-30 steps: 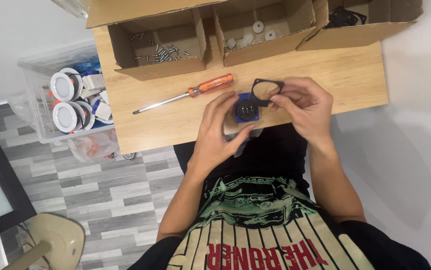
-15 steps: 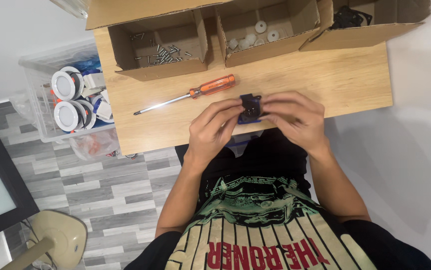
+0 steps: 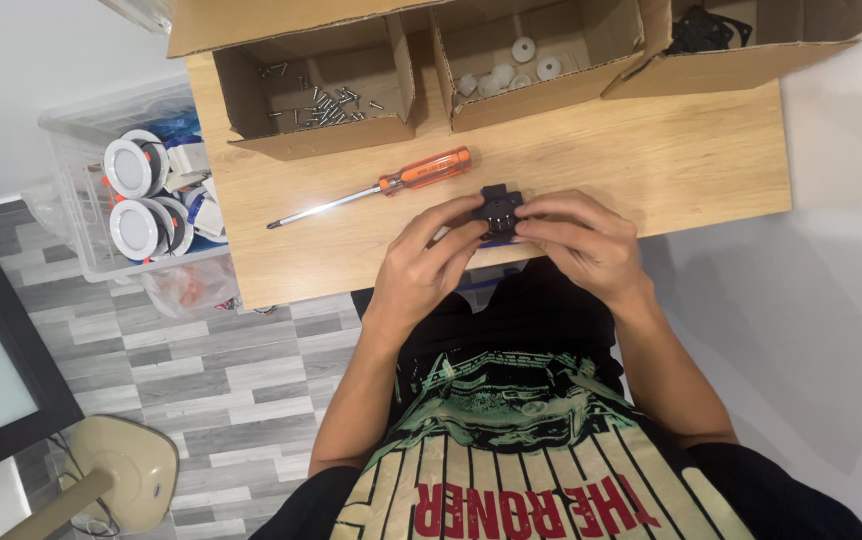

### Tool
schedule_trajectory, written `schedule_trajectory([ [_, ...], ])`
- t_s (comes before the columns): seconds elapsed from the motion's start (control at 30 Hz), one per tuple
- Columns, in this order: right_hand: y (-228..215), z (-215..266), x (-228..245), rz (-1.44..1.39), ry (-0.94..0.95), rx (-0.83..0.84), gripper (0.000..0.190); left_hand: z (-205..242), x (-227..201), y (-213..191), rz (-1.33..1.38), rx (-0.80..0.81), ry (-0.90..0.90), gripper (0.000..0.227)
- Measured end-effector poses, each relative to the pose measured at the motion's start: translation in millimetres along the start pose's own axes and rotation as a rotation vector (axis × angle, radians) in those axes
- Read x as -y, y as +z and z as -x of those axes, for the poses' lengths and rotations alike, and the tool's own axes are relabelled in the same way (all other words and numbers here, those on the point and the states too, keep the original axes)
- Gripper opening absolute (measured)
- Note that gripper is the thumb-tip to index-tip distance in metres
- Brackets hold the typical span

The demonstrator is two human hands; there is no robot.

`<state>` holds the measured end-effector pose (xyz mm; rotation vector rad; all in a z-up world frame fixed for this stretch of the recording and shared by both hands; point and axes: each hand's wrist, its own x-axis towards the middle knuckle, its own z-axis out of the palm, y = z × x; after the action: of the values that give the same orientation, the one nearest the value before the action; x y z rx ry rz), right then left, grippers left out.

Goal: The person assembles a small blue and white electrical component using a screwdriver. They insert screws into the component and tighten them, then place the assembled unit into a cardboard box. The person repeats this process with another similar component.

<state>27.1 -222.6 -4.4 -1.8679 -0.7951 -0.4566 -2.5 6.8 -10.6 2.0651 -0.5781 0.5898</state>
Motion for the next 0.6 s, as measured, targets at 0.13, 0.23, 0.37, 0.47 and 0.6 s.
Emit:
schedule_trajectory([
  [0.13, 0.7, 1.1, -1.9, -0.031, -0.006, 0.0, 0.008, 3.5, -0.3, 1.0, 0.015, 0.026, -0.03, 0.014],
  [0.23, 1.5, 1.1, -1.5, -0.036, -0.002, 0.004, 0.008, 4.6, -0.4, 0.8, 0.028, 0.039, -0.046, 0.015],
  [0.37, 2.8, 0.4, -1.0, -0.028, 0.013, -0.001, 0.006, 1.3, -4.4, 0.1, 0.076, 0.034, -0.055, 0.013],
  [0.47, 5.0, -2.1, 1.0, -0.021, 0.002, -0.015, 0.006, 1.1, -4.5, 0.1, 0.083, 0.032, -0.054, 0.015],
  [0.6, 5.0, -0.4, -0.4, -0.015, 0.012, -0.016, 0.005, -1.6, -6.1, 0.0, 0.102, 0.025, -0.051, 0.016],
])
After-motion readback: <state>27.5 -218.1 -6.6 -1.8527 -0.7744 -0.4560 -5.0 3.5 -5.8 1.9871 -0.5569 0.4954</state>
